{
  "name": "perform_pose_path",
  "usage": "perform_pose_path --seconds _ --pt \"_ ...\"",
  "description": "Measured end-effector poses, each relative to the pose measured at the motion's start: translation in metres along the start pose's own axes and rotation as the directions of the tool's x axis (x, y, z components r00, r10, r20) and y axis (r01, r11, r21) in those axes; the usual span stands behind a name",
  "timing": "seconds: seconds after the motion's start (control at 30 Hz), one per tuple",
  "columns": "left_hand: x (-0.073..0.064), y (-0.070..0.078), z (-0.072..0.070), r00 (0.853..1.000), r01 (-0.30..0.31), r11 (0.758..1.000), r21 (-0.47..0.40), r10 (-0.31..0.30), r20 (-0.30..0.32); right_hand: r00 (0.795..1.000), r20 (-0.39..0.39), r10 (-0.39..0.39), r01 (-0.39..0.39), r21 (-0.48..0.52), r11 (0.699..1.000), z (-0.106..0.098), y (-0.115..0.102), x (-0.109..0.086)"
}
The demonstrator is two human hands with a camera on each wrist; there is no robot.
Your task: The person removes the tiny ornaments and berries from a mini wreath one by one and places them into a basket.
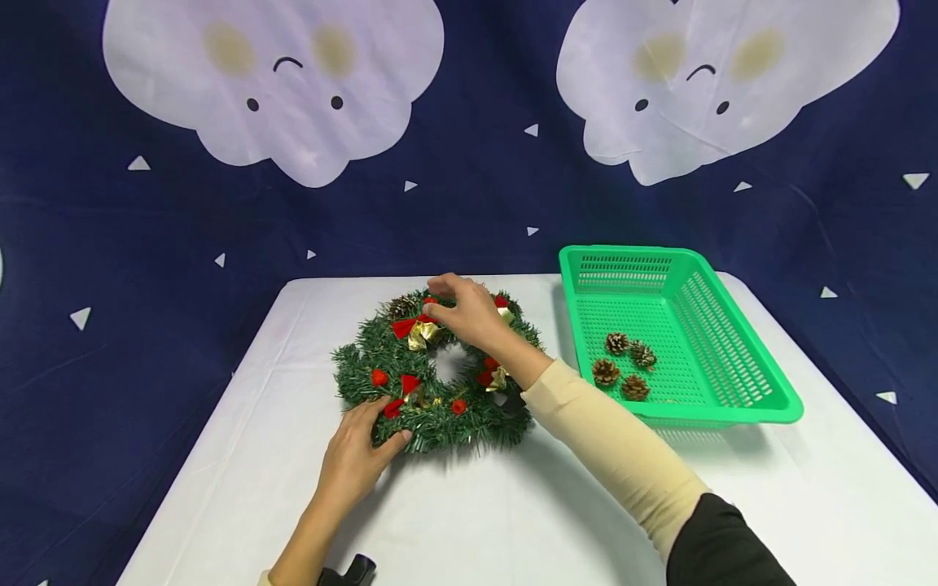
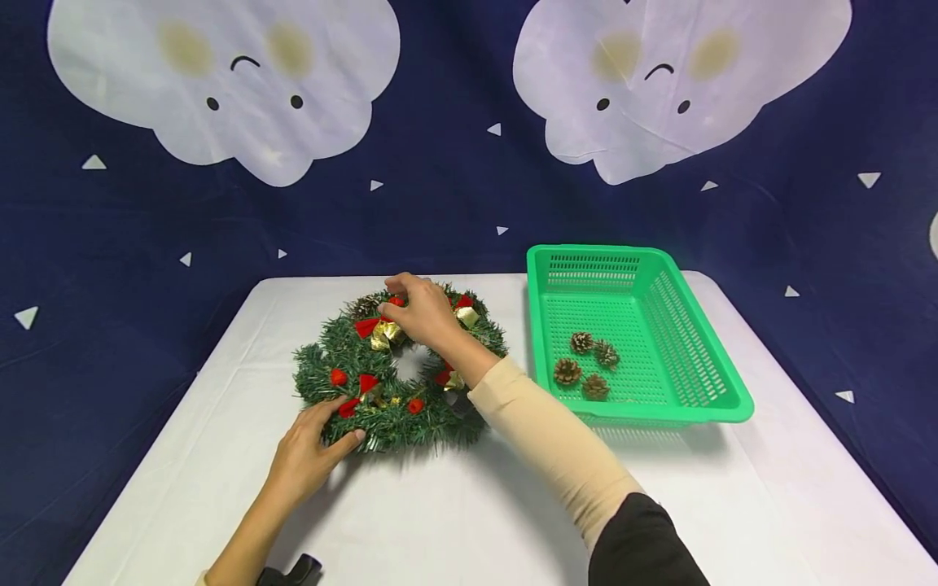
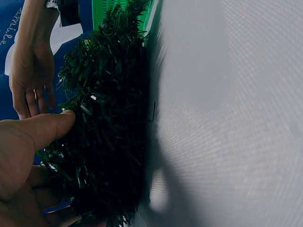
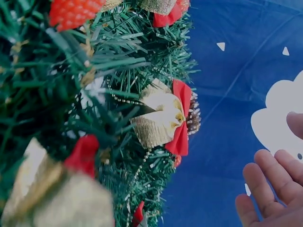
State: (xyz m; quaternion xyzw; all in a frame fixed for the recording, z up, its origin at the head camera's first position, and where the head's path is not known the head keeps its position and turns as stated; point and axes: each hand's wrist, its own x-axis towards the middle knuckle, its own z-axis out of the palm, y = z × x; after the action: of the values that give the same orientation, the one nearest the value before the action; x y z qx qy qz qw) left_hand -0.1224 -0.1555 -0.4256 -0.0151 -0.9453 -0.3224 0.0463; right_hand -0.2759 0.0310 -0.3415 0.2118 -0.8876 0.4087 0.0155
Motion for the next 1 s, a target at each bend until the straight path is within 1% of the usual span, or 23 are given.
perform_pose_path --seconds 0.17,0.37,0.7,1.0 --pt "0.0 0.0 0.0 1.0 -0.001 1.0 -0.005 0.001 -0.005 1.0 -0.015 -0.006 0.007 0.004 1.0 0.008 -0.001 0.007" --pt "-0.001 -0.001 0.0 1.0 -0.004 1.0 -0.003 0.004 -0.014 1.0 -0.021 0.013 -0.013 0.002 1.0 0.017 0.001 0.013" --pt "-0.003 0.0 0.001 1.0 0.013 1.0 0.001 -0.013 -0.005 1.0 -0.004 0.027 -0.027 -0.052 0.998 0.03 0.004 0.026" --pt "-0.002 0.002 0.002 1.0 0.006 1.0 0.002 -0.006 -0.024 0.999 -0.015 0.031 -0.033 -0.087 0.996 0.037 0.01 0.033"
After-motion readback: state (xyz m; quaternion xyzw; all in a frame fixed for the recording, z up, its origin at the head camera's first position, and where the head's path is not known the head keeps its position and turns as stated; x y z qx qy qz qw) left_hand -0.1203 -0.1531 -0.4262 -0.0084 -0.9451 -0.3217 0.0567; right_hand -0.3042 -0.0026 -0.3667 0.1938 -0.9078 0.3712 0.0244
